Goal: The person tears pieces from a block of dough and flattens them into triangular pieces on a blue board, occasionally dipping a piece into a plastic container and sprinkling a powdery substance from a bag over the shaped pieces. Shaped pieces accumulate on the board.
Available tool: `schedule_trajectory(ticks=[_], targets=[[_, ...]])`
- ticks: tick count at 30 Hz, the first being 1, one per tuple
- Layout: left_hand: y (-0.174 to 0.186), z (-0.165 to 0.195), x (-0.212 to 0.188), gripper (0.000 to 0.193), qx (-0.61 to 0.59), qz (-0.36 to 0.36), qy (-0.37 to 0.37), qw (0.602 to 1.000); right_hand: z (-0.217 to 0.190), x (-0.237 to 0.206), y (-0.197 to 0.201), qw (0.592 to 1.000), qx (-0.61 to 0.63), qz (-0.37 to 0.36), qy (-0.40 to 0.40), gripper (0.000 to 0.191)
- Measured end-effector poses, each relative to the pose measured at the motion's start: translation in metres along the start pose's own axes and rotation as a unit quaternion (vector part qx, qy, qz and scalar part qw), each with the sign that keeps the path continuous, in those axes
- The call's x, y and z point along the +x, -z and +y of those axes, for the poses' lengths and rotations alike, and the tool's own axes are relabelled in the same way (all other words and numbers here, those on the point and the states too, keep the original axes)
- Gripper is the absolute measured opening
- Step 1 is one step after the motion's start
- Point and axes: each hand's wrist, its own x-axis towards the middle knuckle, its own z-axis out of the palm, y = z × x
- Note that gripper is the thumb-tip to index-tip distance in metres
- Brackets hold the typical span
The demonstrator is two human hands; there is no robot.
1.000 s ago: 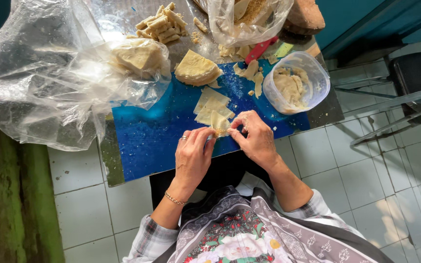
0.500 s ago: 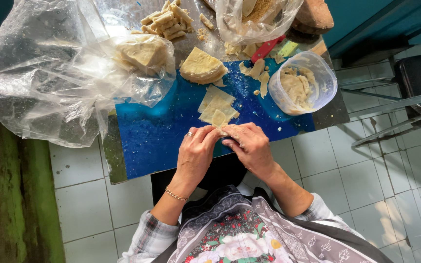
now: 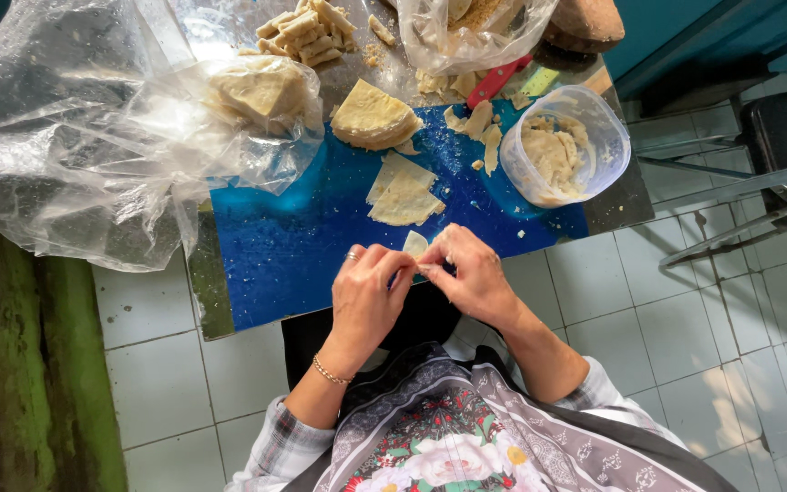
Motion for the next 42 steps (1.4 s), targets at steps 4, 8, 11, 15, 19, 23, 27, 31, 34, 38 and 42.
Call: schedule_trajectory(ticks=[4, 8, 11, 15, 19, 23, 27, 31, 34, 38, 42], targets=[[-0.001, -0.003, 0.007, 0.007, 0.003, -0.021, 0.043, 0.999, -0.001, 0.0, -0.003, 0.997, 0.002, 0.049, 0.053, 0.016], [-0.004, -0.004, 0.004, 0.008, -0.007, 0.014, 0.031, 0.999, -0.007, -0.013, -0.01, 0.969, -0.145, 0.09, 0.18, 0.022], [-0.004, -0.003, -0.003, 0.012, -0.027, 0.049, -0.037, 0.998, -0.003, -0.009, -0.01, 0.98, -0.114, 0.08, 0.142, 0.018], [-0.006, 0.003, -0.01, 0.016, 0.005, 0.059, -0.076, 0.995, 0.007, 0.003, -0.003, 0.997, -0.04, 0.029, 0.059, 0.009], [-0.005, -0.002, 0.0, 0.008, 0.017, 0.014, -0.035, 0.999, 0.007, 0.005, -0.003, 0.998, 0.004, 0.047, 0.046, 0.011], [-0.003, -0.006, 0.008, 0.007, 0.01, -0.01, -0.013, 1.0, 0.001, -0.012, -0.007, 0.967, -0.143, 0.108, 0.183, 0.016], [-0.007, -0.003, 0.007, 0.014, -0.022, 0.028, -0.039, 0.999, 0.005, -0.015, -0.008, 0.967, -0.172, 0.099, 0.158, 0.016], [-0.012, -0.003, 0.0, 0.023, 0.001, 0.031, -0.107, 0.994, 0.006, -0.004, -0.008, 0.986, -0.136, 0.062, 0.078, 0.012], [-0.015, -0.007, -0.002, 0.026, 0.06, 0.009, -0.114, 0.992, 0.006, -0.002, 0.013, 0.983, -0.132, 0.078, 0.103, 0.02], [-0.017, -0.008, -0.004, 0.029, 0.079, -0.002, -0.105, 0.991, 0.029, -0.014, 0.086, 0.886, -0.419, 0.197, -0.01, 0.046], [-0.017, -0.007, -0.002, 0.029, 0.075, 0.008, -0.108, 0.991, 0.056, -0.009, 0.103, 0.9, -0.393, 0.187, -0.015, 0.027]])
